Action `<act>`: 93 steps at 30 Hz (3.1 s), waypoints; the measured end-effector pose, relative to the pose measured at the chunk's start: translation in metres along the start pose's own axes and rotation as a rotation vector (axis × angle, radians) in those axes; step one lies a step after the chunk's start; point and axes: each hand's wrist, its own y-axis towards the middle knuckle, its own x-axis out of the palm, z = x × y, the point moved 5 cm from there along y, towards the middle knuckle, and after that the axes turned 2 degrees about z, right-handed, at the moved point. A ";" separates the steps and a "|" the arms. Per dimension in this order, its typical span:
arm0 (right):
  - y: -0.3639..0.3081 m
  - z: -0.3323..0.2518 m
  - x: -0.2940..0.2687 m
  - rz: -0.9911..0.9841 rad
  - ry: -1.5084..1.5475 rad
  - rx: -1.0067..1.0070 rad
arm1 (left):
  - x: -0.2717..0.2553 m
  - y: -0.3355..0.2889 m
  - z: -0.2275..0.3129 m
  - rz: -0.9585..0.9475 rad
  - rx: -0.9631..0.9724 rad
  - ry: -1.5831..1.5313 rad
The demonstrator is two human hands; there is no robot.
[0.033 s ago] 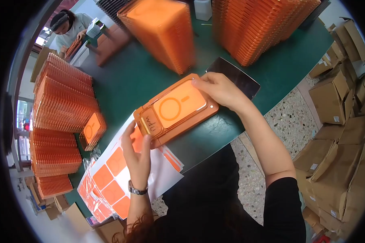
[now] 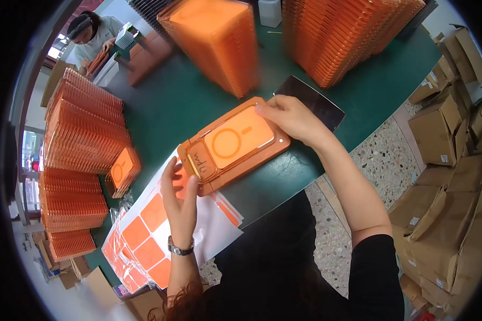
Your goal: The recorder applies orange stickers to orange phone cases using a jig for alignment and then stacks the finished cases.
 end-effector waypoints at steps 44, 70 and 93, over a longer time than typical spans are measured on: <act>0.010 -0.258 0.012 0.504 -0.928 -0.697 | -0.075 0.004 0.010 0.125 0.421 -0.183; -0.096 -0.045 0.274 -0.704 -1.316 -1.147 | -0.065 -0.160 -0.077 -0.205 0.055 0.449; -0.091 -0.019 0.288 -0.655 -1.117 -1.365 | -0.031 -0.151 -0.053 -0.062 0.044 0.444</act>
